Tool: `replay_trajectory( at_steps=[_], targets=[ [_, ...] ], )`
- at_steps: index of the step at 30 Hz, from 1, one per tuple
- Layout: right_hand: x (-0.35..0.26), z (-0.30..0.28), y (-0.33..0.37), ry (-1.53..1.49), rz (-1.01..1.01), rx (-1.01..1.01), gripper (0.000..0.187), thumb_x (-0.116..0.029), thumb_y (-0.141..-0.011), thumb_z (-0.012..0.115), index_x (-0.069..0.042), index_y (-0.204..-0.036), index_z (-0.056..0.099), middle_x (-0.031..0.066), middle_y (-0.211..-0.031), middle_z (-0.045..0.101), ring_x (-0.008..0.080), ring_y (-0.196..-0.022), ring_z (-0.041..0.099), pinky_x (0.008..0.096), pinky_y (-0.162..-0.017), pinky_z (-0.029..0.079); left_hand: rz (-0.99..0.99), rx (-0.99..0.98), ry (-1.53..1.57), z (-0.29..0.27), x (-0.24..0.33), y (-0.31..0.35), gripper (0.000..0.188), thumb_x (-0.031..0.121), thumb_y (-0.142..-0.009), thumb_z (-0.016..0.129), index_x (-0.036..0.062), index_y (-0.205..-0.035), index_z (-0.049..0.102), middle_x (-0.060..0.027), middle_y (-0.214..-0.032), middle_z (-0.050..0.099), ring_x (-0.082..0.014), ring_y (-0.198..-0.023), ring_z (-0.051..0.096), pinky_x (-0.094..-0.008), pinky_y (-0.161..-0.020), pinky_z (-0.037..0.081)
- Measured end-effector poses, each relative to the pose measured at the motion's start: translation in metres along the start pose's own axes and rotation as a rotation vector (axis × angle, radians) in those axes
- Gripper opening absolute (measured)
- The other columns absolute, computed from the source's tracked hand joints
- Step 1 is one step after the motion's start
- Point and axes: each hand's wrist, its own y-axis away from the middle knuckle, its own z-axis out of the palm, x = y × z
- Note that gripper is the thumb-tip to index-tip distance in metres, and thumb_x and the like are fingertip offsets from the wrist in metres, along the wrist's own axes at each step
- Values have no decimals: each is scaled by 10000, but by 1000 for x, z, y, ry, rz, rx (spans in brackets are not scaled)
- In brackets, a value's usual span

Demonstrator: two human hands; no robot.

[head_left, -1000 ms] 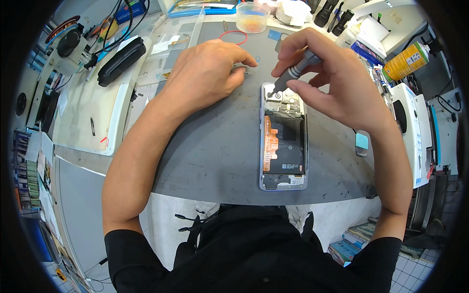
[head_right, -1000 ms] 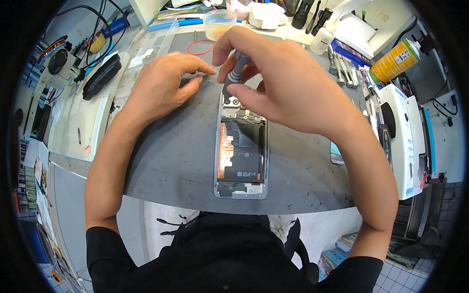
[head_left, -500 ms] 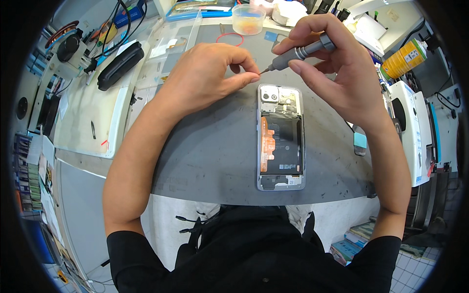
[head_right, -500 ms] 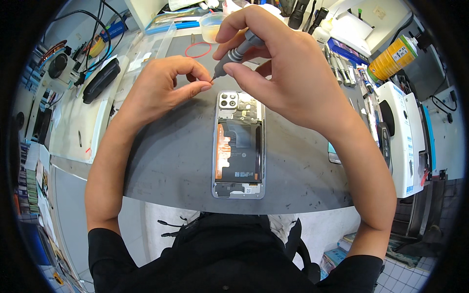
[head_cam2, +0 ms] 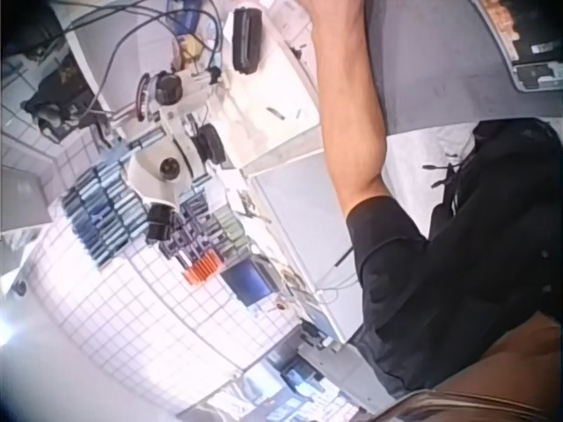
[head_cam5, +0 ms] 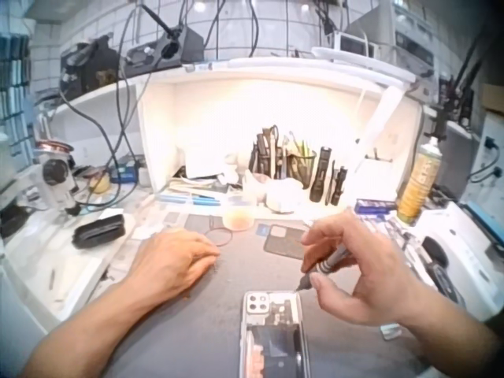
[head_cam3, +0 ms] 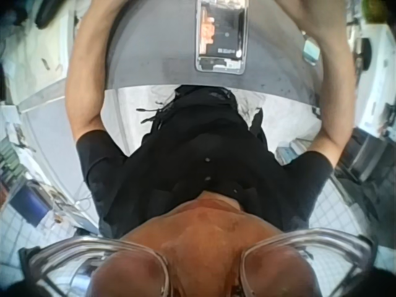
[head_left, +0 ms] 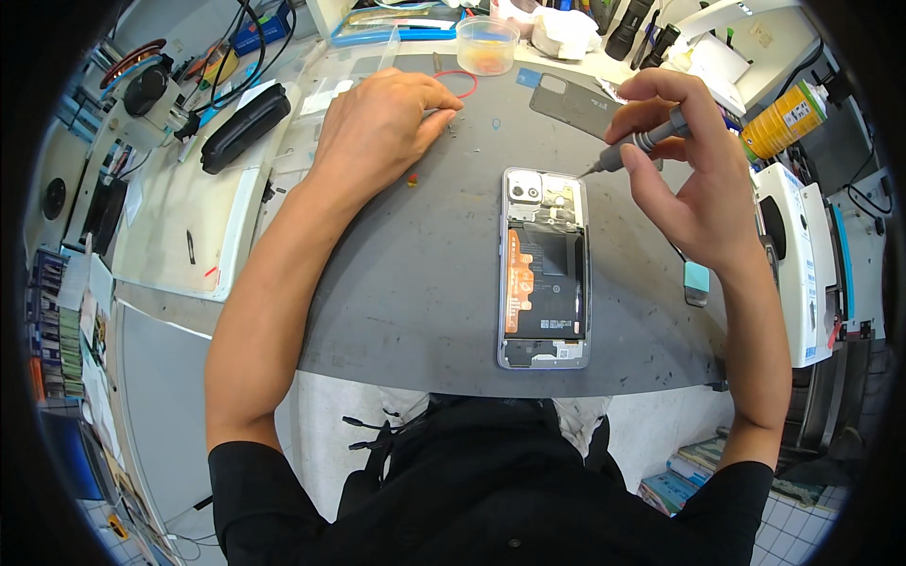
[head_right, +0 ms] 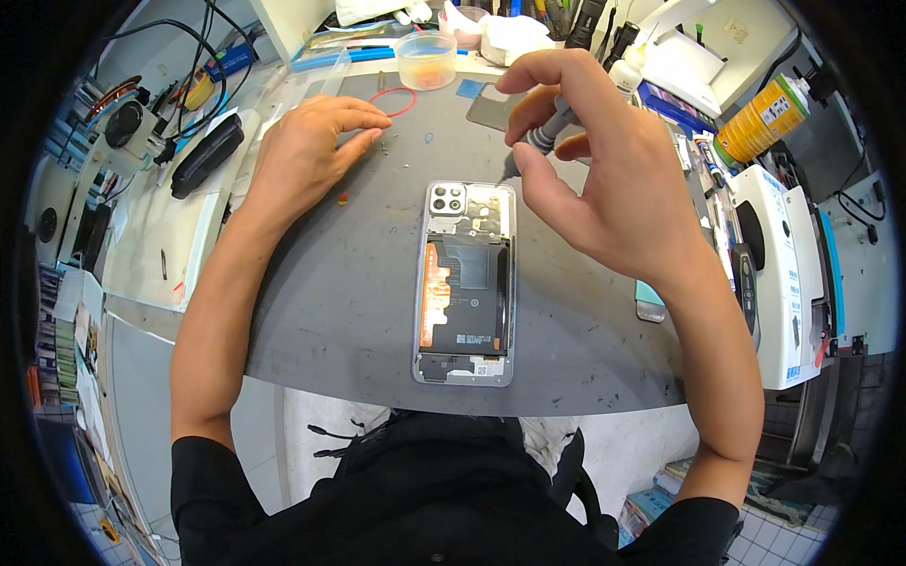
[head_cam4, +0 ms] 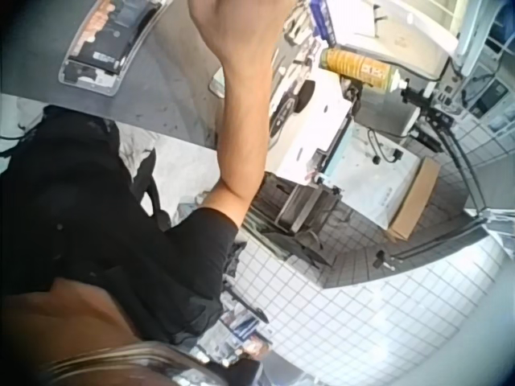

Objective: The person removes the back cover of a smartphone and then uses a screwdriver to unscrew and remove internal components, including a metal bracket and screws, from the device's chassis.

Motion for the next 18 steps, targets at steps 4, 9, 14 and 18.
replay_trajectory(
  at_steps=[4, 9, 14, 18],
  targets=[
    [2, -5, 2, 55, -5, -99, 358, 85, -803, 523, -52, -1132, 557, 71, -819, 627, 159, -751, 661, 293, -633, 513, -128, -59, 172, -9, 10, -2, 185, 192, -886, 697, 129, -1046, 765, -41, -1001, 748, -226, -925, 689, -377, -762, 551],
    [6, 17, 6, 368, -235, -286, 196, -81, -819, 685, -88, -994, 596, 32, -736, 610, 237, -612, 615, 359, -530, 483, -34, -298, 526, -22, 29, -2, 329, 58, -874, 677, 92, -1200, 703, -7, -1116, 732, -126, -917, 642, -252, -621, 501],
    [15, 30, 7, 495, -381, -262, 158, -190, -826, 659, -114, -833, 520, 8, -689, 558, 190, -663, 652, 339, -490, 481, 72, -408, 558, -11, 27, 3, 531, 28, -806, 729, 99, -1318, 607, -13, -1208, 696, -140, -978, 634, -268, -659, 514],
    [14, 36, 3, 554, -422, -258, 134, -207, -809, 642, -125, -814, 536, -7, -691, 546, 161, -659, 646, 327, -477, 479, 81, -429, 551, -9, 26, 5, 553, 23, -767, 763, 91, -1294, 611, -23, -1189, 699, -175, -992, 644, -298, -738, 542]
  ],
)
